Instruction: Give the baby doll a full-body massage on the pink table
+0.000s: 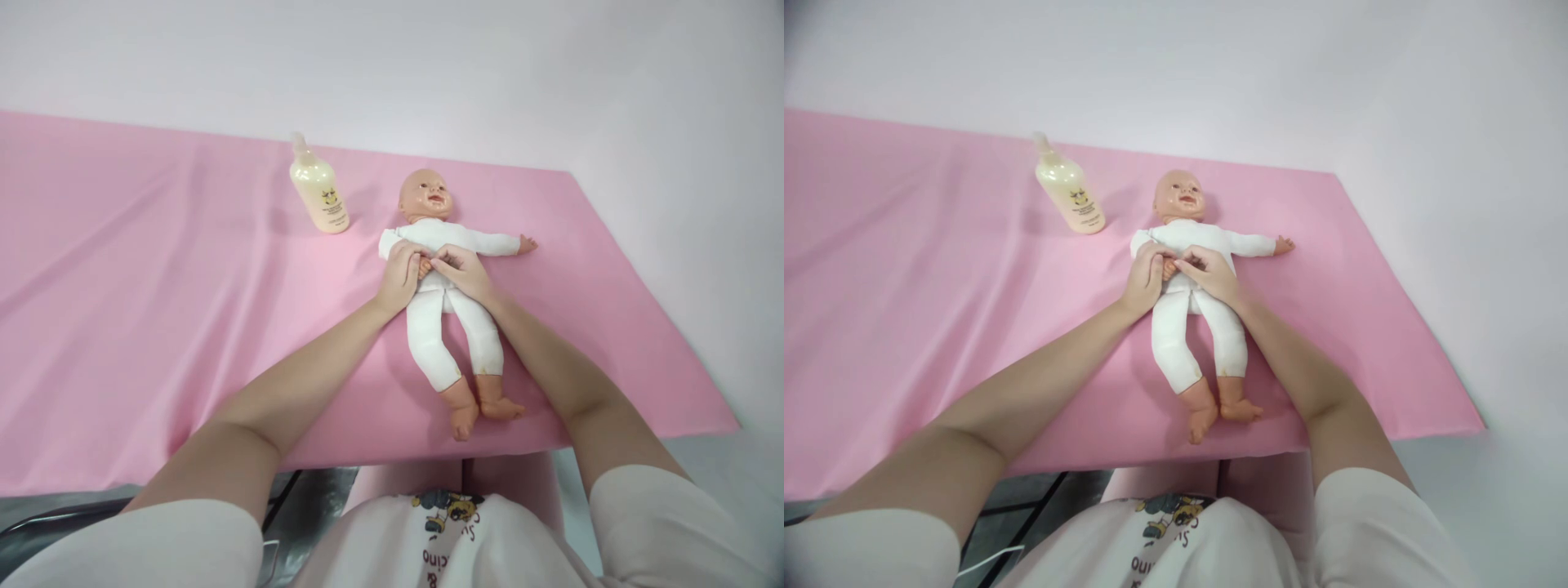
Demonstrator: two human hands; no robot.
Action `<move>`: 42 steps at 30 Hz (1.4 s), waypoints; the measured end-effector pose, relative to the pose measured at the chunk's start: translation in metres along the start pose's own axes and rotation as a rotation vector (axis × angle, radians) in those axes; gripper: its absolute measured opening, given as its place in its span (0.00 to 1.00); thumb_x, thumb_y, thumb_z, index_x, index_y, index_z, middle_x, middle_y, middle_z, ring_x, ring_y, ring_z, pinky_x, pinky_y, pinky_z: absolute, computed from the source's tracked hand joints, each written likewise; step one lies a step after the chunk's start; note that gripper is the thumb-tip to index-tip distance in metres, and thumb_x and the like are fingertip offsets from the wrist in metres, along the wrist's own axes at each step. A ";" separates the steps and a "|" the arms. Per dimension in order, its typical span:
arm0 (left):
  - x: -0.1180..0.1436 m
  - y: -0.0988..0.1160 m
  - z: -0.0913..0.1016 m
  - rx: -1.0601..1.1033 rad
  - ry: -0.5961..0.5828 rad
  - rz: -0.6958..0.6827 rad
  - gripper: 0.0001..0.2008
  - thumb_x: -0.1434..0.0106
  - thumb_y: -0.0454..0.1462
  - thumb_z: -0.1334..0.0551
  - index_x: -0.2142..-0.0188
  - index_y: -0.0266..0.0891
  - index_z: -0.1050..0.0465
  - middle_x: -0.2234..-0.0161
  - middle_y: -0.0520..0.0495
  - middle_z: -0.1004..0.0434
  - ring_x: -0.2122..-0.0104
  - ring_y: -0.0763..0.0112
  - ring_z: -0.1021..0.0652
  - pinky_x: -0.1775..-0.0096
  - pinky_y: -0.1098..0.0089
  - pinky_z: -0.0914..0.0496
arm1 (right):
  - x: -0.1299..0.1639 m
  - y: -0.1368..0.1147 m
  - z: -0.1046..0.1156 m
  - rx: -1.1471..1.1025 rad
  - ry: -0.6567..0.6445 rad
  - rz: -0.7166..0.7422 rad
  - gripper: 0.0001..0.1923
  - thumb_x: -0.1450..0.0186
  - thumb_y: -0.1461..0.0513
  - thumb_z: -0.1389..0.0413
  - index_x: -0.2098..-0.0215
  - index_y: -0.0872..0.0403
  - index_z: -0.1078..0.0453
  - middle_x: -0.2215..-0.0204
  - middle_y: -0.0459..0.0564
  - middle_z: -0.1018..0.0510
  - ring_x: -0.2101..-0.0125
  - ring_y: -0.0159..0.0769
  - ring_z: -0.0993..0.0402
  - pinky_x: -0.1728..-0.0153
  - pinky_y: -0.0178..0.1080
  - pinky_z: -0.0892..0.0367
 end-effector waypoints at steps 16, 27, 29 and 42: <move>0.001 -0.013 -0.003 -0.025 0.081 0.109 0.15 0.25 0.44 0.56 0.56 0.44 0.33 0.56 0.43 0.23 0.52 0.61 0.25 0.45 0.54 0.34 | 0.001 -0.002 -0.001 0.028 0.021 -0.014 0.16 0.39 0.51 0.38 0.74 0.52 0.35 0.77 0.41 0.32 0.73 0.30 0.37 0.67 0.36 0.38; -0.002 -0.011 -0.003 -0.089 0.007 0.043 0.19 0.26 0.46 0.53 0.63 0.44 0.27 0.61 0.46 0.21 0.52 0.58 0.26 0.43 0.51 0.40 | 0.001 -0.005 -0.001 0.064 0.014 -0.010 0.17 0.38 0.49 0.40 0.74 0.52 0.35 0.76 0.42 0.30 0.72 0.31 0.35 0.67 0.36 0.37; -0.002 -0.010 -0.003 -0.087 0.014 0.034 0.25 0.24 0.47 0.59 0.64 0.45 0.26 0.62 0.46 0.20 0.53 0.59 0.25 0.43 0.52 0.40 | 0.001 -0.004 0.000 0.078 0.016 -0.007 0.16 0.38 0.50 0.40 0.74 0.52 0.35 0.76 0.42 0.30 0.72 0.31 0.36 0.68 0.36 0.38; -0.004 0.000 0.001 -0.106 -0.057 -0.076 0.11 0.33 0.46 0.44 0.61 0.44 0.29 0.63 0.46 0.21 0.58 0.58 0.24 0.46 0.52 0.36 | 0.000 -0.003 0.001 0.036 -0.004 0.014 0.18 0.35 0.47 0.44 0.73 0.52 0.33 0.75 0.43 0.29 0.71 0.32 0.34 0.67 0.37 0.38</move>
Point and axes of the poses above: each hand's wrist, its own x-axis away from the middle knuckle, its own z-axis out of the back of the hand, y = z × x, the point moved 1 cm from there along -x, towards the middle knuckle
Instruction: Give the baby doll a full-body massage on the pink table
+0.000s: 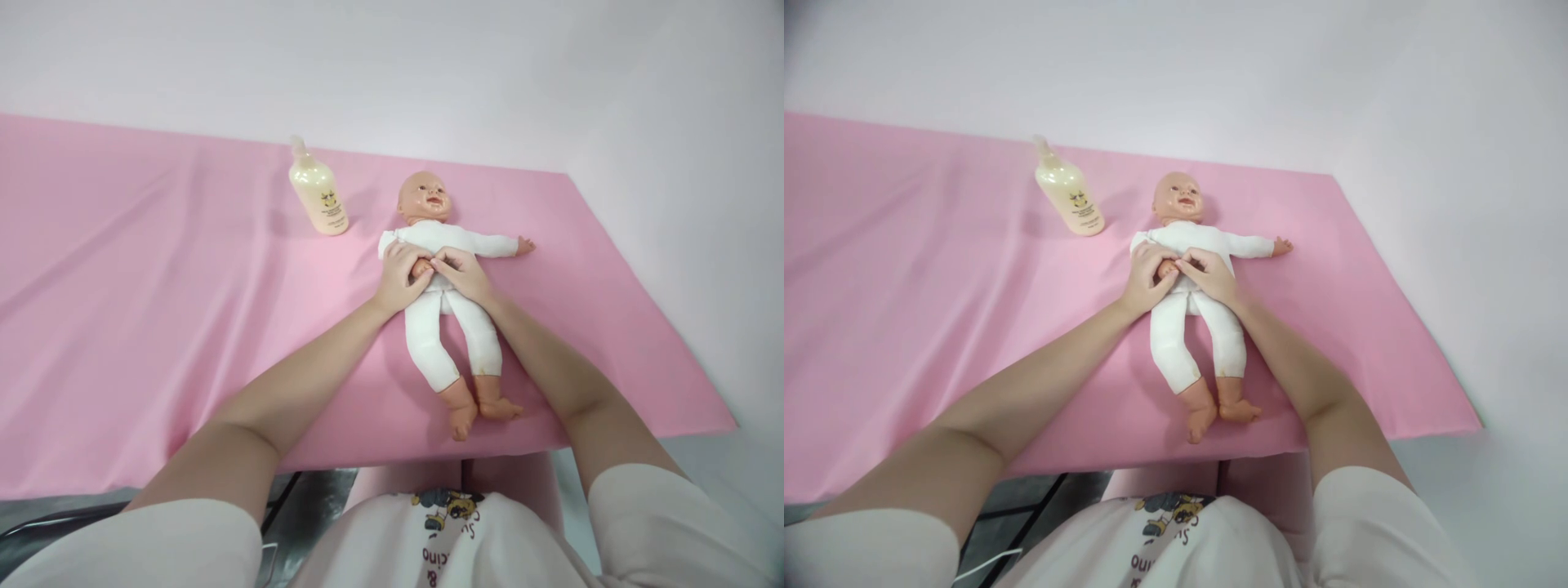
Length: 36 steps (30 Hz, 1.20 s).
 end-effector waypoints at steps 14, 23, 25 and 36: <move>0.004 -0.004 -0.001 -0.051 0.024 -0.100 0.14 0.31 0.35 0.53 0.61 0.42 0.28 0.65 0.44 0.21 0.58 0.59 0.26 0.51 0.57 0.36 | 0.000 0.001 -0.001 -0.020 -0.008 -0.011 0.15 0.35 0.51 0.43 0.71 0.53 0.30 0.72 0.44 0.24 0.68 0.32 0.29 0.63 0.36 0.34; 0.004 -0.006 0.001 -0.114 0.058 -0.082 0.14 0.35 0.32 0.50 0.61 0.43 0.26 0.62 0.44 0.21 0.57 0.58 0.27 0.49 0.56 0.37 | 0.001 0.000 -0.002 0.023 0.000 -0.015 0.14 0.34 0.53 0.44 0.70 0.55 0.29 0.74 0.43 0.27 0.72 0.30 0.34 0.67 0.35 0.39; 0.004 -0.005 0.001 -0.113 0.099 -0.044 0.15 0.33 0.32 0.51 0.59 0.42 0.26 0.59 0.43 0.22 0.55 0.59 0.27 0.47 0.56 0.37 | 0.000 0.000 -0.002 0.031 0.012 -0.019 0.14 0.34 0.53 0.45 0.70 0.55 0.29 0.74 0.43 0.27 0.72 0.30 0.35 0.67 0.35 0.39; 0.006 -0.037 0.000 0.177 0.476 0.393 0.20 0.28 0.52 0.50 0.51 0.40 0.34 0.53 0.41 0.28 0.50 0.62 0.27 0.44 0.61 0.34 | -0.003 0.007 -0.003 0.090 0.048 -0.047 0.11 0.35 0.56 0.47 0.72 0.53 0.31 0.76 0.42 0.29 0.73 0.31 0.34 0.67 0.35 0.39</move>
Point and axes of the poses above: each hand's wrist, its own x-axis away from the middle knuckle, its own z-axis out of the back of the hand, y = z × x, the point moved 1 cm from there along -x, towards the middle knuckle
